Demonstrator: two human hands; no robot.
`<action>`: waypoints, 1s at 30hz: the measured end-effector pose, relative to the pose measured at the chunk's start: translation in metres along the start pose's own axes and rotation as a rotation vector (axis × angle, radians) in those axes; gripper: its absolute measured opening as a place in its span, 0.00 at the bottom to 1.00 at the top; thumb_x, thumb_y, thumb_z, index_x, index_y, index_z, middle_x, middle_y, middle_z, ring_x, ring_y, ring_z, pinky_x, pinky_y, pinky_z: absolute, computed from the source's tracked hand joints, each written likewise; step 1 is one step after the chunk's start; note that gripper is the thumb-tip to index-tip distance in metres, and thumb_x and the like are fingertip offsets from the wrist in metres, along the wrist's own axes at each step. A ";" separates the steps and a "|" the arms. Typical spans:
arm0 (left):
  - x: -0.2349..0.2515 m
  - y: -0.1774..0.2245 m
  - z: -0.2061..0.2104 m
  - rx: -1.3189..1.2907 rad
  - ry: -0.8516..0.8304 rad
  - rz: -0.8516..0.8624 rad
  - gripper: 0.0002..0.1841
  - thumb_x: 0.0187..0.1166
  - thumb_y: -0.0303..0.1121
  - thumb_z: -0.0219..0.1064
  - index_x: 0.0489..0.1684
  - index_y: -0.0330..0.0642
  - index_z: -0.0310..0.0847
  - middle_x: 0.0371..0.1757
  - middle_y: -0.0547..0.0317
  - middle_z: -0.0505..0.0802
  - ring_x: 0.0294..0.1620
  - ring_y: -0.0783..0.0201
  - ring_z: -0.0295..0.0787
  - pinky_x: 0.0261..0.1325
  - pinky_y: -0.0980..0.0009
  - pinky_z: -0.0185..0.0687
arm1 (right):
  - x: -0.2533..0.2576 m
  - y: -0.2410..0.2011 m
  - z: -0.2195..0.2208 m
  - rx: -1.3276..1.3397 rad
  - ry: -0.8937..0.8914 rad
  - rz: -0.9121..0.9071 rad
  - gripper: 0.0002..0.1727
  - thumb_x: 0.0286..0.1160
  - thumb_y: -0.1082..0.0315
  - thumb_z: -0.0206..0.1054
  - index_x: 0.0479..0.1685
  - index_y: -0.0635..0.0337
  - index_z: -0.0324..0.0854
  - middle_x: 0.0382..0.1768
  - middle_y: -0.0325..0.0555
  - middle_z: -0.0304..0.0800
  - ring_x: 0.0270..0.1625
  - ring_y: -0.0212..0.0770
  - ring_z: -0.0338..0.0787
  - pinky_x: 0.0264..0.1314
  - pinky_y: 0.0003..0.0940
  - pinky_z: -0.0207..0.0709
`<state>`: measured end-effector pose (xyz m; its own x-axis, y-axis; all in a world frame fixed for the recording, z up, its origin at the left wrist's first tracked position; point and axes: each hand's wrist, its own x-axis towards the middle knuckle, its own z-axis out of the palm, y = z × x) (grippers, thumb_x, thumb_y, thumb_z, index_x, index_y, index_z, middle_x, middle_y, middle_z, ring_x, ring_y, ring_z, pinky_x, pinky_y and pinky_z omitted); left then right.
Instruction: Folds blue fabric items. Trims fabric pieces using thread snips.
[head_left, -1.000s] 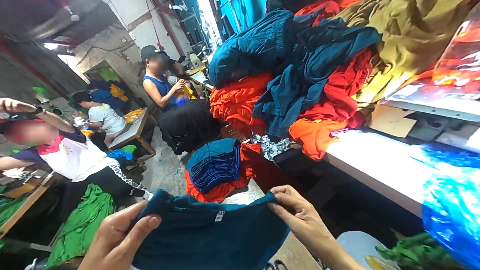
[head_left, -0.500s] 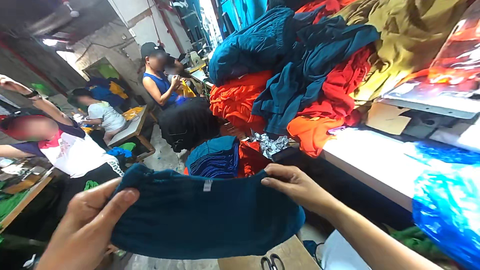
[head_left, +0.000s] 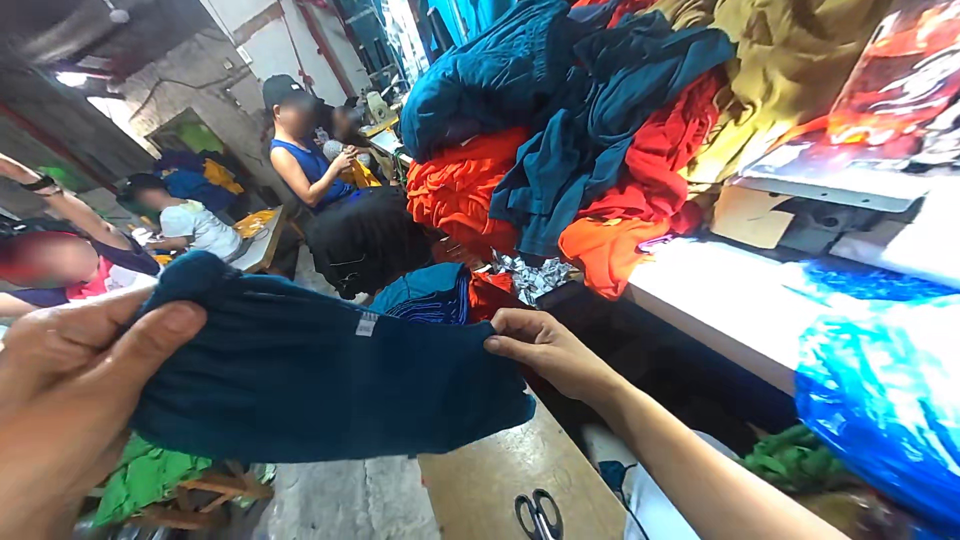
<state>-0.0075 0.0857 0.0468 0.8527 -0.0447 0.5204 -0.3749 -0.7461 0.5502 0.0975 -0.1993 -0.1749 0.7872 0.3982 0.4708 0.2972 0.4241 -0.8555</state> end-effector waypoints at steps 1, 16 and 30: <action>-0.001 -0.002 -0.002 -0.016 0.006 -0.014 0.12 0.83 0.28 0.57 0.36 0.55 0.86 0.28 0.84 0.91 0.29 0.87 0.87 0.34 0.87 0.84 | -0.001 0.000 0.000 0.027 0.009 0.000 0.09 0.80 0.75 0.65 0.32 0.52 0.82 0.27 0.30 0.86 0.31 0.20 0.84 0.38 0.16 0.80; -0.033 0.003 -0.024 -0.017 -0.061 0.060 0.13 0.78 0.57 0.68 0.37 0.63 0.92 0.33 0.79 0.94 0.33 0.82 0.89 0.37 0.79 0.88 | -0.014 -0.014 0.021 -0.133 0.166 -0.195 0.01 0.74 0.57 0.72 0.37 0.38 0.87 0.35 0.22 0.91 0.36 0.18 0.87 0.39 0.17 0.82; -0.087 0.009 -0.055 -0.043 -0.160 0.003 0.10 0.80 0.39 0.68 0.37 0.43 0.90 0.29 0.74 0.88 0.33 0.86 0.82 0.41 0.83 0.79 | -0.047 -0.069 0.042 -0.492 -0.206 0.067 0.10 0.73 0.75 0.66 0.51 0.68 0.83 0.40 0.33 0.89 0.35 0.18 0.83 0.39 0.18 0.78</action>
<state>-0.1054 0.1192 0.0426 0.8971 -0.1549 0.4138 -0.3902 -0.7170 0.5777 0.0171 -0.2136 -0.1290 0.7055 0.5835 0.4023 0.5070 -0.0189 -0.8617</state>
